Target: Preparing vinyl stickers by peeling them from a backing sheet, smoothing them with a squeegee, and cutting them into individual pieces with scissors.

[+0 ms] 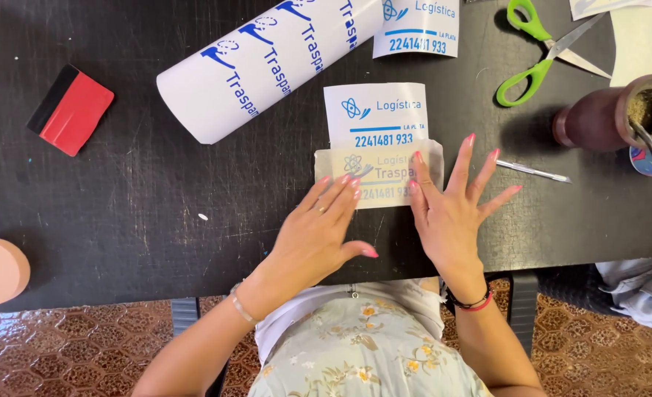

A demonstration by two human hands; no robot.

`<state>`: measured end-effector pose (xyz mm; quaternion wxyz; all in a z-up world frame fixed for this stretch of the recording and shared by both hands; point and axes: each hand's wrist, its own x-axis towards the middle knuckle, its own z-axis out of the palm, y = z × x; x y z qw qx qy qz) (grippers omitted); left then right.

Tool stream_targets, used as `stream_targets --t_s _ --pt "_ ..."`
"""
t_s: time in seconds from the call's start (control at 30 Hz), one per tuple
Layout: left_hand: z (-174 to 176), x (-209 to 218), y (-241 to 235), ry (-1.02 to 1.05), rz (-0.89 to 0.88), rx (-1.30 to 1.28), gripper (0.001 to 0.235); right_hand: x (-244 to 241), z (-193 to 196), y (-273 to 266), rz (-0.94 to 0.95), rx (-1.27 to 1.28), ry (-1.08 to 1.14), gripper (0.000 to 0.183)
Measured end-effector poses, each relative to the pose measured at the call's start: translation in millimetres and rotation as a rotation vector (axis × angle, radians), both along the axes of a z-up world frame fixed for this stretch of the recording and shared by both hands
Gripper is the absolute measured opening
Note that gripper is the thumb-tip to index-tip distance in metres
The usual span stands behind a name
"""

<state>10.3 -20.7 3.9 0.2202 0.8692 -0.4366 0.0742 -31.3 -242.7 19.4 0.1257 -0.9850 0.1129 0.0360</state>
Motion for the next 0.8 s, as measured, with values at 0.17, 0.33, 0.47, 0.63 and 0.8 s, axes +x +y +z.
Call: stream_targets --t_s 0.17,0.33,0.47,0.63,0.8 --pt "-34 12 -65 0.192 -0.094 0.037 0.110 -13 -10 -22 0.050 -0.026 -0.016 0.048" --pt "-49 25 -114 0.130 -0.138 0.030 0.109 -28 -19 -35 0.068 -0.050 -0.008 0.062" --pt "-49 24 -105 0.130 -0.119 -0.028 0.108 -26 -16 -35 0.034 -0.063 0.015 0.055" --pt "-31 33 -65 0.156 -0.132 -0.090 0.102 -23 -10 -33 0.039 -0.067 0.007 0.048" --pt "-17 36 -25 0.125 -0.127 0.027 0.095 -24 -11 -34 0.057 -0.046 -0.011 0.049"
